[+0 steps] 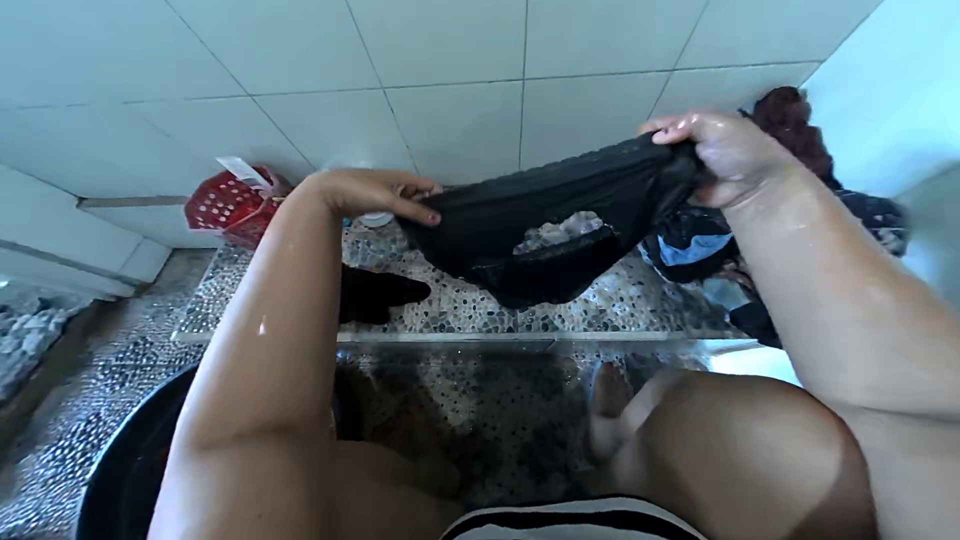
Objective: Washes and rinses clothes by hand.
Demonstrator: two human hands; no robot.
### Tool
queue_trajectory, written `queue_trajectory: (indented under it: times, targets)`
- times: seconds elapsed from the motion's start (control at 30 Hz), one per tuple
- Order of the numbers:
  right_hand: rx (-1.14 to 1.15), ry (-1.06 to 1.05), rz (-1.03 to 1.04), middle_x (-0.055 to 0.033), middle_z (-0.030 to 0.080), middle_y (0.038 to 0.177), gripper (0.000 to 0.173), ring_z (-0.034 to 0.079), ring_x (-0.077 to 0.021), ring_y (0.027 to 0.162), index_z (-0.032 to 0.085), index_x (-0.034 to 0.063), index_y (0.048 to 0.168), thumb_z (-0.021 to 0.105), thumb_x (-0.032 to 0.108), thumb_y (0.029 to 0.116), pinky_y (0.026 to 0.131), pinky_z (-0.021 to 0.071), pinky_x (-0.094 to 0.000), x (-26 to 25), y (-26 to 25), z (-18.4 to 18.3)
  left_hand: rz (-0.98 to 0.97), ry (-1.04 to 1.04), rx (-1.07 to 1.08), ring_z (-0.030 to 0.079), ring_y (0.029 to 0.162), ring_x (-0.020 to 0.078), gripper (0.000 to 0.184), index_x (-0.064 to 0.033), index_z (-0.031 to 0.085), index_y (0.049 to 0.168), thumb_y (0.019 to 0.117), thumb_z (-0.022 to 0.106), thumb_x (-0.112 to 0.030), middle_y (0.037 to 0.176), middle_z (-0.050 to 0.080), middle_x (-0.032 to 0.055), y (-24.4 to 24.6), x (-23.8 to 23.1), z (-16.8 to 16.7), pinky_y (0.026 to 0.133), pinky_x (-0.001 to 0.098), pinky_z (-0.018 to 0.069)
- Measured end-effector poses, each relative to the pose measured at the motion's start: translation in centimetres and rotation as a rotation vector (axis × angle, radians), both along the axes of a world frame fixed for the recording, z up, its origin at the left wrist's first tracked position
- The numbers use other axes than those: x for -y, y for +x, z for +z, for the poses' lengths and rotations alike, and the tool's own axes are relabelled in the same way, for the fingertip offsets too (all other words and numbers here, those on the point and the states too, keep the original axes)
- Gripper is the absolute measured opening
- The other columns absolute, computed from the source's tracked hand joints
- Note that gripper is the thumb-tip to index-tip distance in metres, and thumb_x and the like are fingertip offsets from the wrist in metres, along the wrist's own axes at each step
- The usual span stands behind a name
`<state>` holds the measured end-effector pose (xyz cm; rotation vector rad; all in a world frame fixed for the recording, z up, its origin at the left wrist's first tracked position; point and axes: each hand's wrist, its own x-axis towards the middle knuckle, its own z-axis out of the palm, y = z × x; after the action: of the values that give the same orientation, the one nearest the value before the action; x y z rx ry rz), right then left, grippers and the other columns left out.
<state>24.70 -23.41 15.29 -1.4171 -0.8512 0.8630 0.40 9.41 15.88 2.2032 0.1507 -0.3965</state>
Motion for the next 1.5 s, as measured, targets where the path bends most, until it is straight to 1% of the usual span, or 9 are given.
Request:
queue_trajectory:
  times: [0.13,0.27,0.47,0.63,0.83,1.07,1.2,1.3,1.5]
  targets:
    - [-0.017,-0.474,-0.415,-0.0082,0.066,0.102,0.034,0.064,-0.0181,0.086,0.061,0.0068,0.123,0.049,0.031,0.1032,0.074,0.0557,-0.0403,-2.7,1.5,-10.0,0.220,0.061,0.312,0.062,0.108,0.0145,0.047,-0.0060,0.049,0.142,0.0987,0.066,-0.015,0.124,0.060,0.0103,6.0,-2.0,-3.4,0.095,0.0344,0.0530]
    - [0.398,-0.865,-0.154,-0.0295,0.058,0.135,0.041,0.059,-0.0435,0.123,0.054,-0.0031,0.138,0.047,0.025,0.1096,0.104,0.0451,-0.0621,-1.6,5.0,-20.4,0.311,0.273,0.336,0.058,0.127,0.0351,0.040,-0.0014,0.054,0.140,0.1025,0.061,-0.015,0.145,0.052,0.0228,9.1,-0.4,-8.5,0.105,0.0490,0.0492]
    - [0.770,-0.511,0.244,-0.0182,0.068,0.123,0.025,0.062,-0.0328,0.121,0.071,0.0020,0.118,0.061,0.018,0.1015,0.108,0.0471,-0.0514,-4.7,-4.1,-21.1,0.187,0.401,-0.065,0.065,0.103,0.0390,0.040,0.0006,0.068,0.098,0.1005,0.064,-0.039,0.110,0.066,0.0212,0.6,3.5,-19.0,0.088,0.0620,0.0526]
    - [0.940,-0.481,0.503,-0.0172,0.065,0.127,0.042,0.058,-0.0356,0.125,0.068,0.0058,0.124,0.062,0.040,0.1007,0.108,0.0421,-0.0544,-7.1,-10.9,-22.7,0.245,0.360,-0.123,0.057,0.121,0.0355,0.047,-0.0053,0.070,0.104,0.0949,0.068,-0.051,0.124,0.062,0.0159,-3.9,5.5,-23.5,0.101,0.0569,0.0465]
    - [1.148,-0.370,0.484,-0.0182,0.068,0.111,0.030,0.064,-0.0374,0.110,0.069,0.0049,0.117,0.052,0.026,0.1059,0.099,0.0429,-0.0589,-8.2,-11.3,-23.9,0.325,0.294,-0.035,0.058,0.123,0.0348,0.028,-0.0009,0.071,0.109,0.1007,0.066,-0.027,0.122,0.064,0.0188,-4.1,6.3,-23.7,0.105,0.0508,0.0467]
    - [0.502,-0.374,0.214,-0.0166,0.064,0.097,0.027,0.065,-0.0242,0.088,0.058,-0.0022,0.118,0.046,0.022,0.1100,0.083,0.0543,-0.0428,-7.5,-9.6,-18.9,0.529,-0.129,0.201,0.054,0.075,0.0124,0.017,-0.0021,0.053,0.110,0.1081,0.052,-0.018,0.087,0.057,0.0068,-4.6,5.6,-19.4,0.071,0.0331,0.0484]
    - [0.398,-0.559,0.248,-0.0211,0.069,0.105,0.053,0.066,-0.0332,0.097,0.068,-0.0002,0.115,0.044,0.046,0.1086,0.088,0.0506,-0.0583,-8.2,-7.2,-12.9,0.490,-0.147,0.457,0.053,0.074,0.0074,0.013,-0.0007,0.050,0.108,0.1076,0.049,-0.014,0.085,0.054,0.0043,-2.5,5.2,-15.1,0.071,0.0263,0.0469]
    - [0.189,-0.397,0.282,-0.0030,0.068,0.080,0.034,0.065,-0.0086,0.071,0.068,0.0065,0.092,0.053,0.034,0.1063,0.067,0.0562,-0.0290,-7.2,-6.0,-9.0,0.484,-0.169,0.495,0.056,0.072,0.0059,0.014,-0.0041,0.046,0.108,0.1096,0.045,-0.018,0.083,0.053,0.0027,-1.2,5.5,-12.2,0.068,0.0255,0.0503]
    - [0.006,0.005,0.295,0.0030,0.068,0.091,0.019,0.068,-0.0060,0.083,0.060,0.0152,0.106,0.043,0.022,0.1087,0.075,0.0599,-0.0275,-5.1,-4.9,-4.3,0.425,-0.115,0.412,0.058,0.076,0.0043,0.020,-0.0094,0.054,0.110,0.1104,0.045,-0.027,0.086,0.058,-0.0008,-1.3,5.8,-6.8,0.072,0.0258,0.0513]
